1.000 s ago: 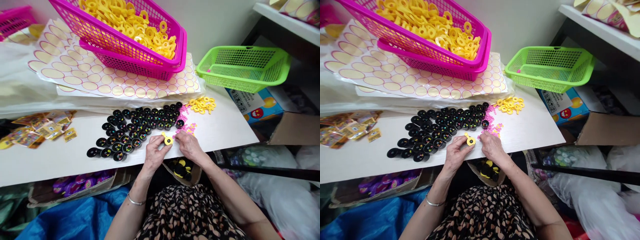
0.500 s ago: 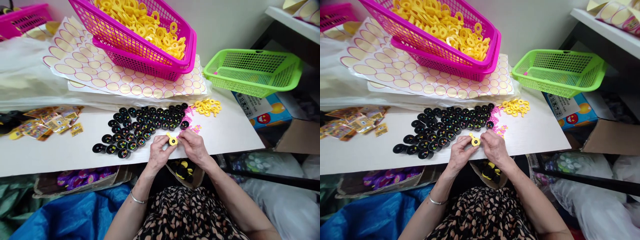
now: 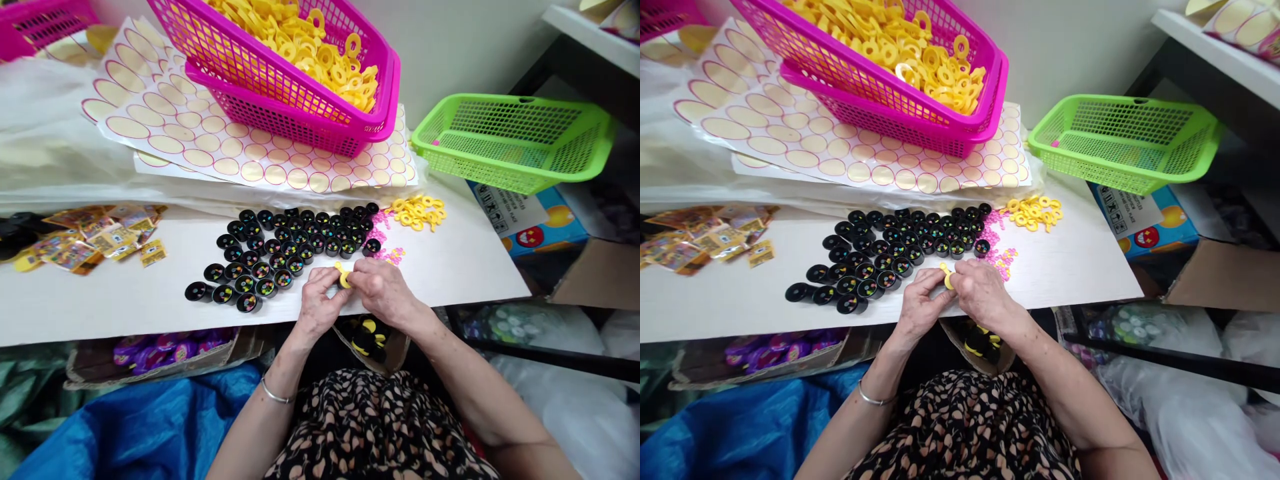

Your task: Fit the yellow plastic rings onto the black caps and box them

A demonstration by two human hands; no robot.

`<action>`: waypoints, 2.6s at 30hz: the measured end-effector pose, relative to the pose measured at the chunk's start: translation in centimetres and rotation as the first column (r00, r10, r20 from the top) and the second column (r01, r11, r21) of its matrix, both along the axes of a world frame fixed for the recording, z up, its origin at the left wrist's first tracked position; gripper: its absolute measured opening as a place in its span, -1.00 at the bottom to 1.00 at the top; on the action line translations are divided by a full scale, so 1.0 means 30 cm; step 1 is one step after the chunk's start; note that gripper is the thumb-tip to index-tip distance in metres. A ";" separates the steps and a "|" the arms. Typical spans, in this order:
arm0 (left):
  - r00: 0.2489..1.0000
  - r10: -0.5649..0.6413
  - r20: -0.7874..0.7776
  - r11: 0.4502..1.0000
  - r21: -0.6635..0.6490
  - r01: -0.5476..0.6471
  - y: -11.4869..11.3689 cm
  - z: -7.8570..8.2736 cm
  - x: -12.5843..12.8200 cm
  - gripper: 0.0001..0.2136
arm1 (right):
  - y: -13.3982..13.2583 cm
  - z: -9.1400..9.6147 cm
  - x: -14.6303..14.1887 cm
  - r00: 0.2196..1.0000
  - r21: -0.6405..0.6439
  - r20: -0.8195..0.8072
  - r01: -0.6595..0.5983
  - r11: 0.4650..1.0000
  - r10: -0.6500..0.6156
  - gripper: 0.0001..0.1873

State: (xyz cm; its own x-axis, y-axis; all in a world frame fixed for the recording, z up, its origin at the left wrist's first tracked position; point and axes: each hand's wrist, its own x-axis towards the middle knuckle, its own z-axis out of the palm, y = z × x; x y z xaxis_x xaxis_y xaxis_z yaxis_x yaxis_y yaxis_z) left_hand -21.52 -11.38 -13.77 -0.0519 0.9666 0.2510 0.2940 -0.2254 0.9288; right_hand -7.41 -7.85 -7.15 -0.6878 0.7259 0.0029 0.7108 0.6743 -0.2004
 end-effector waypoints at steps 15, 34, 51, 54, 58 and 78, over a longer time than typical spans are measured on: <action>1.000 -0.006 -0.019 1.000 0.024 0.007 -0.002 -0.005 -0.001 -0.77 | -0.005 -0.068 0.020 0.771 -0.384 -0.520 0.173 0.907 -0.367 -0.89; 0.937 -0.338 0.085 0.941 0.000 0.340 -0.048 0.064 -0.005 -0.66 | -0.032 -0.058 0.060 0.357 -0.882 -0.468 -0.134 0.452 -0.808 -0.57; 0.717 -0.660 0.224 0.734 -0.009 0.679 -0.069 0.120 -0.007 -0.63 | -0.099 -0.080 0.203 0.412 -0.766 -0.363 -0.643 0.015 -0.836 -0.44; 0.705 -0.688 0.173 0.711 -0.036 0.703 -0.072 0.123 -0.001 -0.67 | -0.112 -0.095 0.201 0.418 -0.779 -0.358 -0.627 0.020 -0.835 -0.44; 0.699 -0.714 0.045 0.692 -0.110 0.713 -0.077 0.116 0.019 -0.74 | -0.115 -0.120 0.191 0.478 -0.810 -0.384 -0.585 0.040 -0.790 -0.32; 0.707 -0.501 -0.499 0.786 0.080 0.613 -0.131 0.155 0.060 -0.80 | -0.174 -0.002 0.172 0.544 -0.936 -0.315 -0.314 0.159 -0.777 -0.52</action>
State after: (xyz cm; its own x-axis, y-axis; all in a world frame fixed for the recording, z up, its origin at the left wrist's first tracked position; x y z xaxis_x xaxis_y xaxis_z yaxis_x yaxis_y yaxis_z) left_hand -19.74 -15.31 -9.11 0.6444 0.6946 0.3199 0.3967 -0.6613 0.6367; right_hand -2.25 -13.08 -7.20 -0.6001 0.6522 -0.4632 0.0193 -0.5670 -0.8235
